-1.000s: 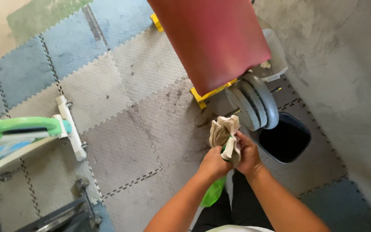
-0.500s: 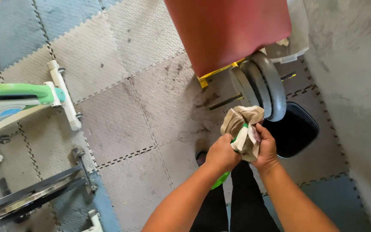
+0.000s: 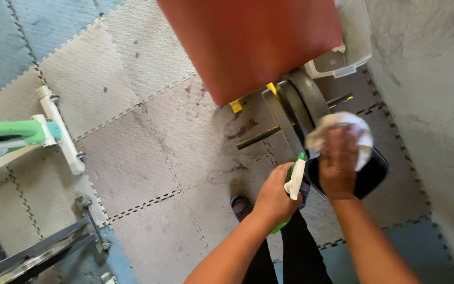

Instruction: The person is cleaning gym equipment, specifically a weight bench and a stationary bike, using a spray bottle and a rag.

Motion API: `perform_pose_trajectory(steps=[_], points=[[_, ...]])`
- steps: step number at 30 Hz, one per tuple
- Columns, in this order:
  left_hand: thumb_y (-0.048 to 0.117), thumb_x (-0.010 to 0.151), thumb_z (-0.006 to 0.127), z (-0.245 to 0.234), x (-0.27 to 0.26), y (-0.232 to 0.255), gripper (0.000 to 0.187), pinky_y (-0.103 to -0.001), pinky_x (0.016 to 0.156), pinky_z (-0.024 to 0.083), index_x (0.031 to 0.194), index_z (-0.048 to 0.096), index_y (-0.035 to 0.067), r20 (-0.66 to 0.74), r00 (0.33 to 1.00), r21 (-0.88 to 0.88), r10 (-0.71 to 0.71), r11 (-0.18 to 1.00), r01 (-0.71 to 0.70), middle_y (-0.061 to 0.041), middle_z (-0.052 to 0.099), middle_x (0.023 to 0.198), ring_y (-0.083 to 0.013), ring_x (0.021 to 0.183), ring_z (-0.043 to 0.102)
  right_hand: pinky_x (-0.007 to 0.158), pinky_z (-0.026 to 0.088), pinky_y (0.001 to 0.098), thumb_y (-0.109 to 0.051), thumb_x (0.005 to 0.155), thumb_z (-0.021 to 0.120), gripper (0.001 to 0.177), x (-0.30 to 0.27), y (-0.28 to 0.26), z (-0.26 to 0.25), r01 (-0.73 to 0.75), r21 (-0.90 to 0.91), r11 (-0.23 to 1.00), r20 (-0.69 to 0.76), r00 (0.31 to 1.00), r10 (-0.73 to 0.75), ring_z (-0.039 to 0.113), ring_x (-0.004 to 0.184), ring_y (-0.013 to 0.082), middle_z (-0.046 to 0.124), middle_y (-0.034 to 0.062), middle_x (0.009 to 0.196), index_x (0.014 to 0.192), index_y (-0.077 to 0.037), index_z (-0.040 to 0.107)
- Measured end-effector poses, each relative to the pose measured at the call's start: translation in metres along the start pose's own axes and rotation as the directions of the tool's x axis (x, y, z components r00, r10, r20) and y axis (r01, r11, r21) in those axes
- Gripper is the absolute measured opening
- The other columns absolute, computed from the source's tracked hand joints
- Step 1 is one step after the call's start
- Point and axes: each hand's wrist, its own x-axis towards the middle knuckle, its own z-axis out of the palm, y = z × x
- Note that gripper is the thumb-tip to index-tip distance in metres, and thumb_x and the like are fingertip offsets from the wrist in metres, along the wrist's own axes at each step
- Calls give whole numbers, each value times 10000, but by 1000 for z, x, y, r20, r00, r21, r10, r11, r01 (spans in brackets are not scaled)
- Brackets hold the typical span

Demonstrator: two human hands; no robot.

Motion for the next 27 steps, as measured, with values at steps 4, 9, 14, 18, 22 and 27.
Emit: perform_pose_trajectory(steps=[4, 9, 14, 18, 22, 27], points=[[80, 814, 693, 7, 16, -5, 582, -437, 1043, 492, 1373, 534, 46, -27, 1000, 25, 14, 1000, -14, -194, 614, 1350, -405, 1261, 581, 1163, 312, 642, -226, 967, 703, 601, -19, 25, 37, 66, -160, 985, 293, 956, -17, 288, 1485, 512, 307, 150, 1660, 1531, -165, 506], [89, 790, 691, 9, 33, -4, 613, -425, 1038, 497, 1378, 524, 48, -3, 997, -11, -73, 997, 73, -192, 607, 1353, -399, 1253, 585, 1227, 322, 633, -183, 1033, 645, 428, -6, 32, 38, 138, -33, 990, 225, 966, -128, 271, 1538, 541, 257, 92, 1718, 1461, -194, 628], [78, 798, 694, 16, 44, -14, 621, -430, 1062, 487, 1393, 520, 43, -32, 999, 25, -34, 999, 35, -195, 604, 1372, -407, 1273, 578, 1245, 323, 616, -190, 1044, 664, 405, 27, 21, 35, 227, -94, 969, 210, 956, -203, 286, 1546, 496, 256, 53, 1728, 1448, -212, 641], [71, 795, 682, 18, 46, -12, 627, -428, 1060, 486, 1399, 516, 44, -31, 998, 22, -49, 999, 49, -190, 604, 1373, -402, 1274, 577, 1255, 314, 612, -214, 1042, 685, 424, 35, 21, 31, 251, -71, 965, 219, 948, -231, 254, 1569, 479, 265, 65, 1729, 1463, -200, 640], [61, 779, 673, 15, 49, 1, 627, -431, 1040, 486, 1389, 526, 55, 12, 996, -9, -89, 996, 89, -188, 601, 1368, -398, 1267, 572, 1236, 232, 644, -351, 935, 729, 623, 27, 38, 19, 274, 121, 954, 230, 927, -296, 168, 1543, 515, 225, 178, 1680, 1498, -153, 552], [54, 780, 661, 21, 51, -1, 616, -430, 1059, 488, 1383, 537, 72, 4, 997, 3, -72, 997, 72, -183, 625, 1338, -399, 1259, 585, 1206, 423, 464, -56, 1004, 640, 580, 19, 56, 11, 101, 217, 971, 334, 927, -171, 406, 1536, 405, 302, 185, 1715, 1503, -318, 501]])
